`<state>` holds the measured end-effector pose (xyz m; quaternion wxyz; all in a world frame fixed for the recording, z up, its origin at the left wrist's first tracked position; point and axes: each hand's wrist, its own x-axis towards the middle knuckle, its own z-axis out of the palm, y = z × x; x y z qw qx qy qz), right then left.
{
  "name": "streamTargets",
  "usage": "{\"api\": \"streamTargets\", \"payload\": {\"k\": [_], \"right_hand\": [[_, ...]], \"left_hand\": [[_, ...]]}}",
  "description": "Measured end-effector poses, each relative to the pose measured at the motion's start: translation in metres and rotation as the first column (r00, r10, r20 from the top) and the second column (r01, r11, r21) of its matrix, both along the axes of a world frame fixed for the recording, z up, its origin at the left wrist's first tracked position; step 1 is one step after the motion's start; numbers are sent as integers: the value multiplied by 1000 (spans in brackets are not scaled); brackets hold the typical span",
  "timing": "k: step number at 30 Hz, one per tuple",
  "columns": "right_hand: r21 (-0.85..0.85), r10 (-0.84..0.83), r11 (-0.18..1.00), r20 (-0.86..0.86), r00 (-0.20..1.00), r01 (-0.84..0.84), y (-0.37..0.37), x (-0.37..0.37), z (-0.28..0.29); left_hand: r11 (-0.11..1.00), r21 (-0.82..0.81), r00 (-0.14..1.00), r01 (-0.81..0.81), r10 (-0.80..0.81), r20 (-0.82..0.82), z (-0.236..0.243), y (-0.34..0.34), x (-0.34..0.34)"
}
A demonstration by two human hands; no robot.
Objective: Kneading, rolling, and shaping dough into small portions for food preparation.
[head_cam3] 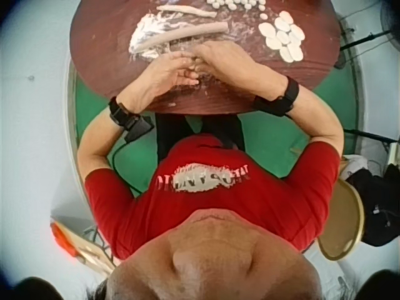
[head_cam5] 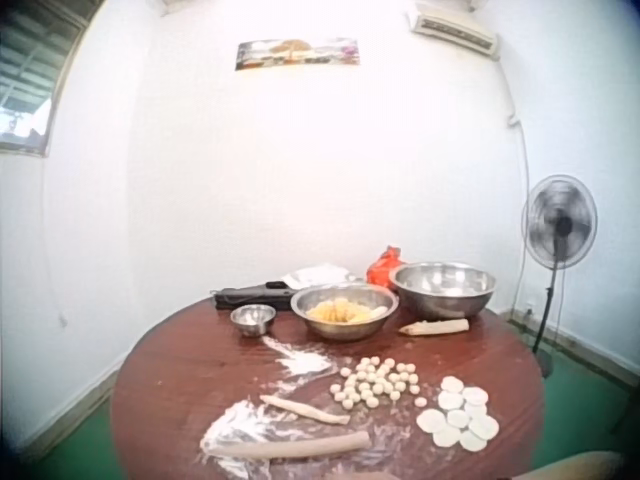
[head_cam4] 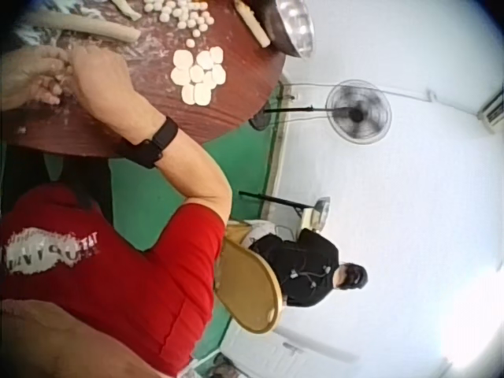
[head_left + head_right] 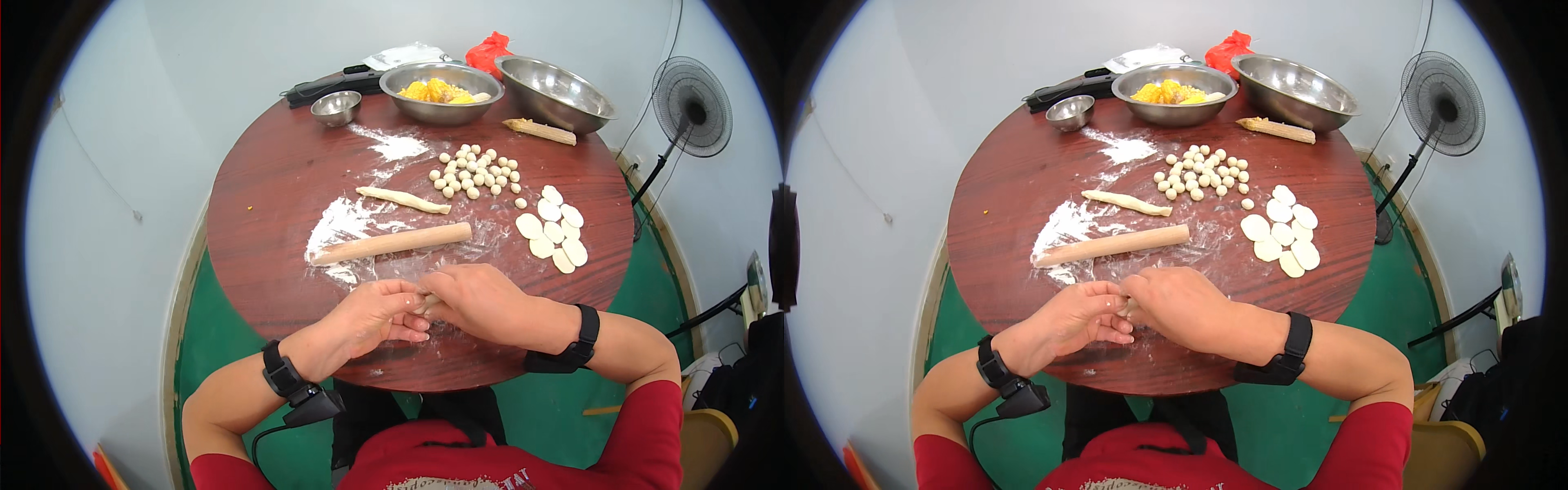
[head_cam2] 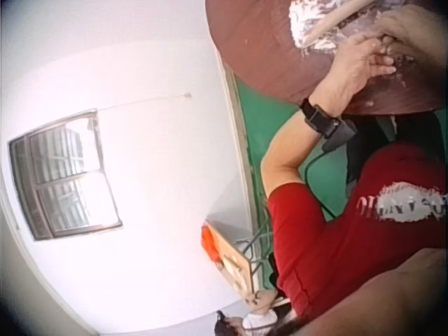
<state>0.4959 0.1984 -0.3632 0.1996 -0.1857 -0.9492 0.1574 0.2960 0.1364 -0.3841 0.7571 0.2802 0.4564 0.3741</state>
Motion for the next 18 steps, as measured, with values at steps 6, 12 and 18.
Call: {"api": "streamTargets", "payload": {"k": [6, 12, 18], "right_hand": [[-27, 35, 999, -28, 999, -36, 2, 0, -8], [-160, -5, 987, -156, 988, -20, 1, -2, -2], [-361, -67, 932, -88, 994, 31, 1, 1, -1]], "left_hand": [[1000, -9, 1000, -5, 5, 9, -6, -2, 0], [1000, 2, 1000, 15, -15, 26, -2, -1, 0], [998, -28, 999, 48, -48, -2, -1, 1, 5]]}}
